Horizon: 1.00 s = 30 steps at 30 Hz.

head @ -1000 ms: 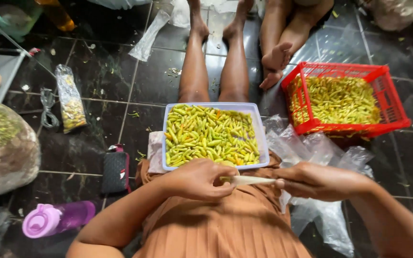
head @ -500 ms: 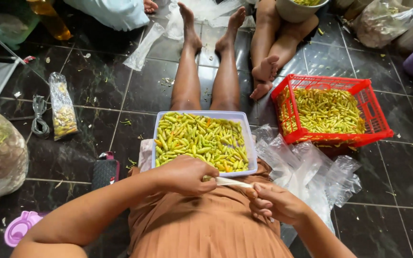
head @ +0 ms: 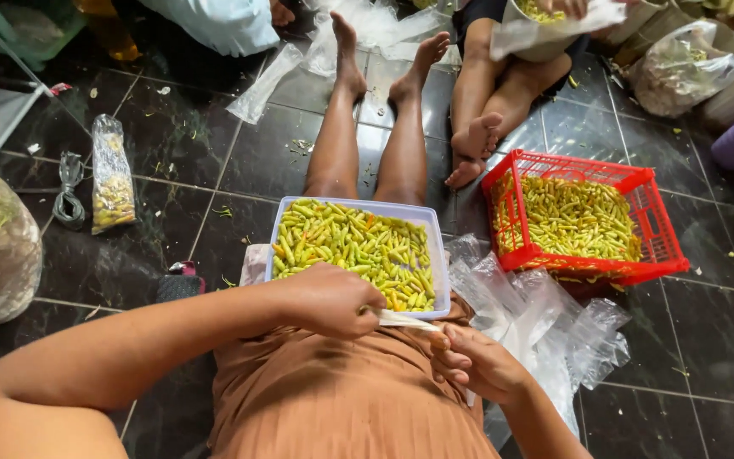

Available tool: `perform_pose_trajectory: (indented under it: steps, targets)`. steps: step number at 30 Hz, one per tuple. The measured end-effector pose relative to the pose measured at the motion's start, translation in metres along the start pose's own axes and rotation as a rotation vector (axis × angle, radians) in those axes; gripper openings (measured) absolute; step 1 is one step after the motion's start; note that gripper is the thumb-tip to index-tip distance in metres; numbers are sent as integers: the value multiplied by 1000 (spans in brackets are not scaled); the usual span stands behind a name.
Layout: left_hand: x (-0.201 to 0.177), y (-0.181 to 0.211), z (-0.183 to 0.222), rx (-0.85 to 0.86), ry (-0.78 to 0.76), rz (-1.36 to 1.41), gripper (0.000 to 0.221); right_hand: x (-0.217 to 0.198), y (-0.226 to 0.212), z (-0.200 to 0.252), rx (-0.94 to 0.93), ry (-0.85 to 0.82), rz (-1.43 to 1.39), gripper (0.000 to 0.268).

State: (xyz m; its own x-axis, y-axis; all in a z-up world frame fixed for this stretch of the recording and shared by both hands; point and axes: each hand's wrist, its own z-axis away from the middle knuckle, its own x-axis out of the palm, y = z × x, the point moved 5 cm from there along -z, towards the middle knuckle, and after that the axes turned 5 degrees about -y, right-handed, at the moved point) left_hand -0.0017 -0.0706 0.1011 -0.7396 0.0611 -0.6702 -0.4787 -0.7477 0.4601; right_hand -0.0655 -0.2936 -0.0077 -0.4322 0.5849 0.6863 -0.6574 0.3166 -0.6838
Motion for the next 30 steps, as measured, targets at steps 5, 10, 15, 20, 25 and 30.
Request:
perform_pose_trajectory:
  steps: [5,10,15,20,25,30]
  targets:
    - [-3,-4,2,-6,40,-10,31,2,-4,-6,6,-27,43,25]
    - [-5,-2,10,-43,-93,24,38,-1,-3,-11,-3,-51,20,21]
    - [-18,-5,4,-49,24,-38,35,5,-22,-16,-127,-159,24,23]
    - [-32,0,-21,76,454,-332,22,28,5,-48,-81,-334,28,24]
    - [-22,26,-20,232,765,-613,30,9,45,-140,-70,-489,198,60]
    - [-33,27,0,175,794,-572,39,19,-20,-145,-216,-418,448,43]
